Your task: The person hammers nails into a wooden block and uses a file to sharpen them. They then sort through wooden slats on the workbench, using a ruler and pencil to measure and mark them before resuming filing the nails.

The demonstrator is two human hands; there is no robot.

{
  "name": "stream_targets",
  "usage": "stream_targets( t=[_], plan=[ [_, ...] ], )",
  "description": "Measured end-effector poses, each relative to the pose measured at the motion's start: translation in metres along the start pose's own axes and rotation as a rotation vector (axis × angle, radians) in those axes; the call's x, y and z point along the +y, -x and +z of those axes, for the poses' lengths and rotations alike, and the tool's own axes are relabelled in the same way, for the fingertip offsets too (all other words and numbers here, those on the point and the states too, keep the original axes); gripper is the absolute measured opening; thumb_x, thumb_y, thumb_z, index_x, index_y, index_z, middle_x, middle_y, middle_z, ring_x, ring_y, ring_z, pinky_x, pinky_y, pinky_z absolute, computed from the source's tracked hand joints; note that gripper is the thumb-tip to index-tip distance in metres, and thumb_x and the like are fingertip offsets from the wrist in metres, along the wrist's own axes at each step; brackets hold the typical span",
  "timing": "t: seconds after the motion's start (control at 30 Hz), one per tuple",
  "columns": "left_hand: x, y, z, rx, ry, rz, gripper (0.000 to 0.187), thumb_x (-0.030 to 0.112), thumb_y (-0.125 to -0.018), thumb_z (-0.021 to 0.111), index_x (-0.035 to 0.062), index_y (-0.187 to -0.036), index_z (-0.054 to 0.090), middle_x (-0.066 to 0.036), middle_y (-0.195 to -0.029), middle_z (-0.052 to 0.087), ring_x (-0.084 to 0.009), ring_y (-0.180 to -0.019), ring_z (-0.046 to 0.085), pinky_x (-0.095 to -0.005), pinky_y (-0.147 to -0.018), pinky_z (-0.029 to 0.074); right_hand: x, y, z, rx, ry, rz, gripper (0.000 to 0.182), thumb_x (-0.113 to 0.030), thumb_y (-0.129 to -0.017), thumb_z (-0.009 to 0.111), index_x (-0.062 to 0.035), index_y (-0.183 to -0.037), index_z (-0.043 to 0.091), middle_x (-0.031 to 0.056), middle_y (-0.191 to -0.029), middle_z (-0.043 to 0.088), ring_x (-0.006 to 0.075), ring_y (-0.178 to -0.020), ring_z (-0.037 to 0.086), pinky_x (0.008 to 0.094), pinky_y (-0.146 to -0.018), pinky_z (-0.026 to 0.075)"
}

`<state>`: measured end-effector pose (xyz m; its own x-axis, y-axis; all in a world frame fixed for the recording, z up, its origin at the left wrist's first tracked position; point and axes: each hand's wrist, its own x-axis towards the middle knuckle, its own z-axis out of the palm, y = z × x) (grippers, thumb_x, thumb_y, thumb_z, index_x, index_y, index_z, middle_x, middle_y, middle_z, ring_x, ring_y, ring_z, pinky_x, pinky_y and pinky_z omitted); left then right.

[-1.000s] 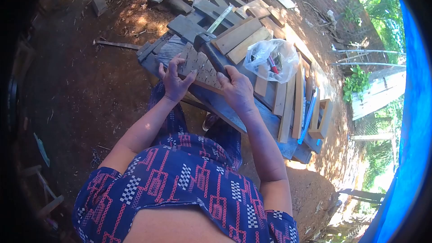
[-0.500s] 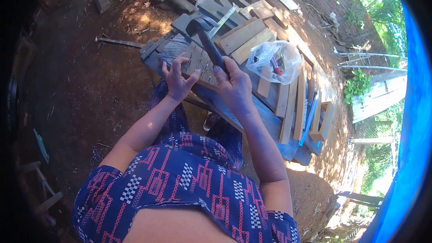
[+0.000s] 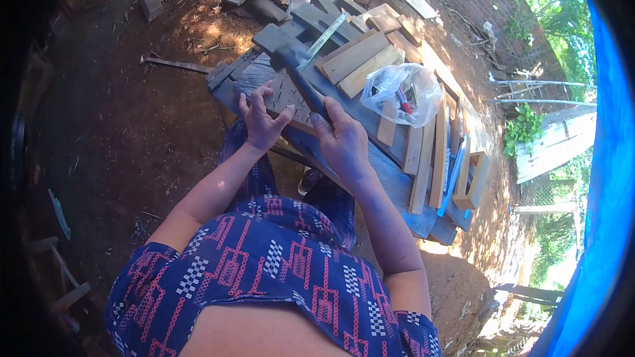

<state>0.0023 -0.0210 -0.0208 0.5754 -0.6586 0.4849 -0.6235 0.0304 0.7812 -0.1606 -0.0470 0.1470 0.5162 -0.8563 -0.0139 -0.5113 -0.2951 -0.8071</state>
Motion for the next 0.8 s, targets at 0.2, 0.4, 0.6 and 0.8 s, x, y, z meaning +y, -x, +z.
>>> stream_targets(
  t=[0.2,0.4,0.6,0.8],
  plan=[
    [0.000,0.003,0.000,-0.006,0.008,-0.010,0.066,0.044,-0.075,0.074,0.0112,-0.118,0.037,-0.012,-0.130,0.053,-0.0279,-0.118,0.055,-0.0619,-0.112,0.007,0.028,0.003,0.006,-0.032,0.064,-0.069,0.030,-0.018,-0.096,0.061,-0.0067,-0.124,0.060,-0.0047,-0.075,0.051,0.0042,-0.065,0.047,0.0201,-0.058,0.040],
    [0.001,0.001,-0.003,-0.025,0.013,-0.007,0.066,0.045,-0.074,0.074,0.0111,-0.118,0.038,-0.011,-0.126,0.055,-0.0270,-0.115,0.056,-0.0618,-0.113,0.007,0.025,0.016,-0.002,-0.001,0.003,-0.115,0.032,-0.020,-0.096,0.061,-0.0067,-0.126,0.060,-0.0041,-0.075,0.052,0.0038,-0.062,0.047,0.0211,-0.055,0.040],
    [0.001,0.002,-0.002,-0.046,-0.026,-0.016,0.068,0.044,-0.074,0.075,0.0113,-0.120,0.037,-0.011,-0.128,0.054,-0.0268,-0.116,0.055,-0.0626,-0.112,0.008,0.012,0.024,-0.008,-0.014,-0.221,0.004,0.034,-0.020,-0.097,0.061,-0.0045,-0.127,0.059,-0.0018,-0.079,0.055,0.0044,-0.065,0.049,0.0204,-0.056,0.043],
    [-0.001,0.003,-0.010,-0.114,0.011,0.014,0.068,0.044,-0.075,0.074,0.0120,-0.122,0.036,-0.011,-0.132,0.051,-0.0274,-0.120,0.053,-0.0629,-0.113,0.005,0.037,0.017,0.000,-0.046,0.185,0.005,0.029,-0.014,-0.094,0.060,-0.0044,-0.122,0.060,0.0084,-0.090,0.067,0.0204,-0.081,0.062,0.0334,-0.077,0.048]
  ],
)
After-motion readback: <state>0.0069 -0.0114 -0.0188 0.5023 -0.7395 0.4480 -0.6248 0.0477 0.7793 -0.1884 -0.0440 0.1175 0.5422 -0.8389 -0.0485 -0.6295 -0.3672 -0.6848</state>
